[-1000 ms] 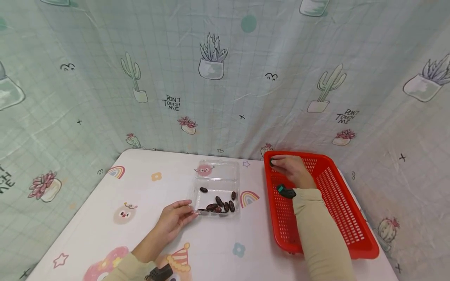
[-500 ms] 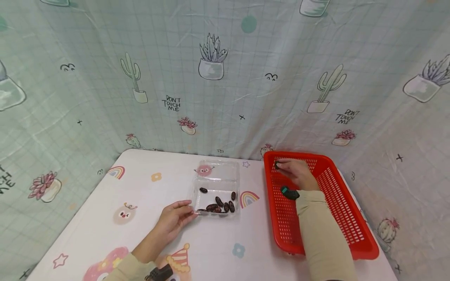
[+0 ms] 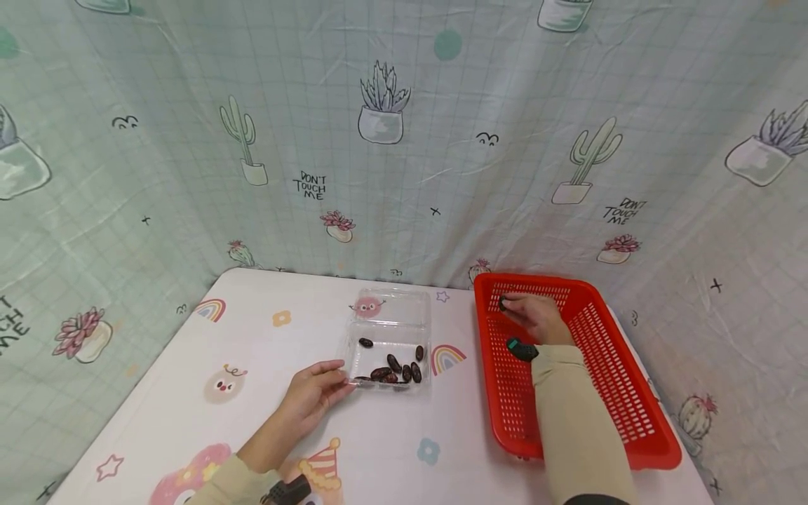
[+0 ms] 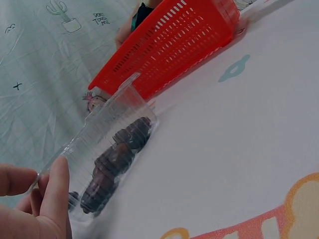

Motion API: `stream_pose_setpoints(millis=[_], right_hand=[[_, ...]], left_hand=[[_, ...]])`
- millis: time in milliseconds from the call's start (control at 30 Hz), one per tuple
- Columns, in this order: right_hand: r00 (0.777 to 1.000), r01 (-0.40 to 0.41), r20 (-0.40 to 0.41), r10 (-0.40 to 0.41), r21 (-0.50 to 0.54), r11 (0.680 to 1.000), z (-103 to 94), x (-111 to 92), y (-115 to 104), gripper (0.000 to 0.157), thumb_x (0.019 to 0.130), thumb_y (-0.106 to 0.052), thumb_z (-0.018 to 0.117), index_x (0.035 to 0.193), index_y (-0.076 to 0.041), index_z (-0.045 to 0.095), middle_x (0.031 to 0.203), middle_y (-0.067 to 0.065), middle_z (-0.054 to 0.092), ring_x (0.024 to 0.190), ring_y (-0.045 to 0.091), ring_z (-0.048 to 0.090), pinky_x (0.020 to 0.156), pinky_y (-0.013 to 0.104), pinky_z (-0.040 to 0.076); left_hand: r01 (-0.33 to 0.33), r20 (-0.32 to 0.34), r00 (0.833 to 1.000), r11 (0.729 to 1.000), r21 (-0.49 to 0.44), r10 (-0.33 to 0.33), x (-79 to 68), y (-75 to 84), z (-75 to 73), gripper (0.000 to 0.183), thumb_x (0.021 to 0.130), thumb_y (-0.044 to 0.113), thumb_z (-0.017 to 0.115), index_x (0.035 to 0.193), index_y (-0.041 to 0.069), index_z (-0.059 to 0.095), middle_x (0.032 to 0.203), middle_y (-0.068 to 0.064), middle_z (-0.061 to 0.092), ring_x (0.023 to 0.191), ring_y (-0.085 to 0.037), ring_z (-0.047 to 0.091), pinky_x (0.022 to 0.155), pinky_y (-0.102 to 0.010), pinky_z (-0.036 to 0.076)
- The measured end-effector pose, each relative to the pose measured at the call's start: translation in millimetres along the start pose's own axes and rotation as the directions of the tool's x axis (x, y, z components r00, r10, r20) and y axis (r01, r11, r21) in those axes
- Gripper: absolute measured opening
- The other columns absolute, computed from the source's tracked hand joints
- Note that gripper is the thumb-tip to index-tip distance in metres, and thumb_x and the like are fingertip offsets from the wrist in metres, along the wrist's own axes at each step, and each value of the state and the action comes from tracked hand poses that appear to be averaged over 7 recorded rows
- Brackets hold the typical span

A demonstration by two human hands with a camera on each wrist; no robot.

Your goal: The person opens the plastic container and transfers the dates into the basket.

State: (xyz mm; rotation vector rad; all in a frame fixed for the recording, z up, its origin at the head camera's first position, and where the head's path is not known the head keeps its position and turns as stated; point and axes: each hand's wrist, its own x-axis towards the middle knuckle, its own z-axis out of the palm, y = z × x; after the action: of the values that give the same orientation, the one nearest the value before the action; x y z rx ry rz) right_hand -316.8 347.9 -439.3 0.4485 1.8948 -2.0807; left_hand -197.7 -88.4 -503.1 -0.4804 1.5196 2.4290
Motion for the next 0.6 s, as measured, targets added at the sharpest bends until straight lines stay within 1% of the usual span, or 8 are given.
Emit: stream_pose_setpoints(millis=[100, 167, 233, 333, 400, 467, 567, 600], right_hand=[[1.0, -0.007, 0.005, 0.007, -0.025, 1.0, -2.5, 1, 3, 0.068, 0.104, -0.011, 0.063, 0.161, -0.002, 0.029, 0.096, -0.021, 0.068, 0.091, -0.001, 0.066, 0.092, 0.023, 0.065], [1.0, -0.012, 0.011, 0.013, -0.035, 0.999, -4.1, 3, 5, 0.068, 0.104, -0.011, 0.062, 0.162, -0.003, 0.027, 0.098, -0.021, 0.065, 0.092, -0.002, 0.066, 0.097, 0.024, 0.063], [1.0, -0.026, -0.003, 0.026, -0.026, 0.999, -5.1, 4, 7, 0.063, 0.103, -0.011, 0.063, 0.16, -0.005, 0.036, 0.097, -0.019, 0.065, 0.09, -0.002, 0.066, 0.097, 0.024, 0.063], [0.999, -0.047, -0.011, 0.047, 0.024, 0.999, -6.2, 6, 9, 0.048, 0.102, -0.009, 0.065, 0.149, -0.009, 0.057, 0.094, -0.017, 0.069, 0.088, 0.001, 0.069, 0.095, 0.026, 0.064], [0.998, -0.057, -0.019, 0.058, 0.068, 0.996, -5.7, 7, 11, 0.042, 0.101, -0.007, 0.066, 0.143, -0.009, 0.064, 0.09, -0.015, 0.073, 0.087, 0.004, 0.071, 0.092, 0.028, 0.066], [0.998, -0.066, -0.014, 0.067, 0.077, 0.995, -4.5, 8, 13, 0.046, 0.101, -0.005, 0.066, 0.146, -0.008, 0.06, 0.089, -0.015, 0.073, 0.086, 0.004, 0.071, 0.091, 0.028, 0.066], [0.997, -0.075, -0.016, 0.076, 0.067, 0.995, -1.7, 9, 15, 0.061, 0.101, -0.004, 0.066, 0.157, -0.003, 0.042, 0.089, -0.015, 0.071, 0.086, 0.005, 0.072, 0.089, 0.028, 0.067], [0.996, -0.081, -0.02, 0.082, 0.056, 0.995, -0.7, 9, 16, 0.063, 0.101, -0.005, 0.066, 0.158, -0.002, 0.04, 0.088, -0.015, 0.071, 0.085, 0.005, 0.072, 0.088, 0.028, 0.067]], left_hand=[[0.001, 0.001, 1.0, 1.0, -0.002, -0.001, 0.2, -0.3, 0.1, 0.034, 0.096, -0.012, 0.058, 0.129, -0.018, 0.051, 0.089, -0.013, 0.061, 0.078, -0.018, 0.066, 0.081, -0.035, 0.07], [0.002, 0.001, 1.0, 1.0, -0.003, -0.002, 0.3, -0.3, -0.4, 0.035, 0.096, -0.012, 0.059, 0.129, -0.018, 0.051, 0.087, -0.012, 0.061, 0.078, -0.017, 0.066, 0.081, -0.035, 0.07], [0.002, -0.001, 1.0, 1.0, -0.001, -0.002, 0.8, -0.9, -1.1, 0.035, 0.095, -0.012, 0.06, 0.128, -0.017, 0.051, 0.086, -0.011, 0.061, 0.077, -0.017, 0.066, 0.08, -0.035, 0.07], [-0.001, -0.004, 1.0, 1.0, -0.002, 0.001, 0.8, -1.2, -1.8, 0.035, 0.095, -0.011, 0.06, 0.128, -0.017, 0.052, 0.085, -0.01, 0.061, 0.076, -0.017, 0.066, 0.08, -0.034, 0.07], [-0.004, -0.008, 1.0, 1.0, -0.002, 0.004, 0.6, -1.7, -2.3, 0.034, 0.095, -0.011, 0.061, 0.128, -0.017, 0.052, 0.085, -0.011, 0.061, 0.076, -0.018, 0.066, 0.08, -0.035, 0.07], [-0.008, -0.009, 1.0, 1.0, -0.003, 0.008, 0.1, -1.9, -2.6, 0.034, 0.095, -0.011, 0.061, 0.128, -0.016, 0.053, 0.086, -0.011, 0.061, 0.077, -0.018, 0.066, 0.08, -0.035, 0.07], [-0.011, -0.005, 1.0, 1.0, -0.004, 0.01, 0.1, -2.5, -3.0, 0.034, 0.095, -0.01, 0.062, 0.128, -0.016, 0.053, 0.087, -0.011, 0.061, 0.078, -0.018, 0.066, 0.081, -0.035, 0.07], [-0.01, -0.005, 1.0, 1.0, -0.004, 0.01, 0.1, -2.5, -3.0, 0.034, 0.096, -0.01, 0.062, 0.128, -0.016, 0.053, 0.087, -0.011, 0.061, 0.078, -0.018, 0.066, 0.081, -0.035, 0.07]])
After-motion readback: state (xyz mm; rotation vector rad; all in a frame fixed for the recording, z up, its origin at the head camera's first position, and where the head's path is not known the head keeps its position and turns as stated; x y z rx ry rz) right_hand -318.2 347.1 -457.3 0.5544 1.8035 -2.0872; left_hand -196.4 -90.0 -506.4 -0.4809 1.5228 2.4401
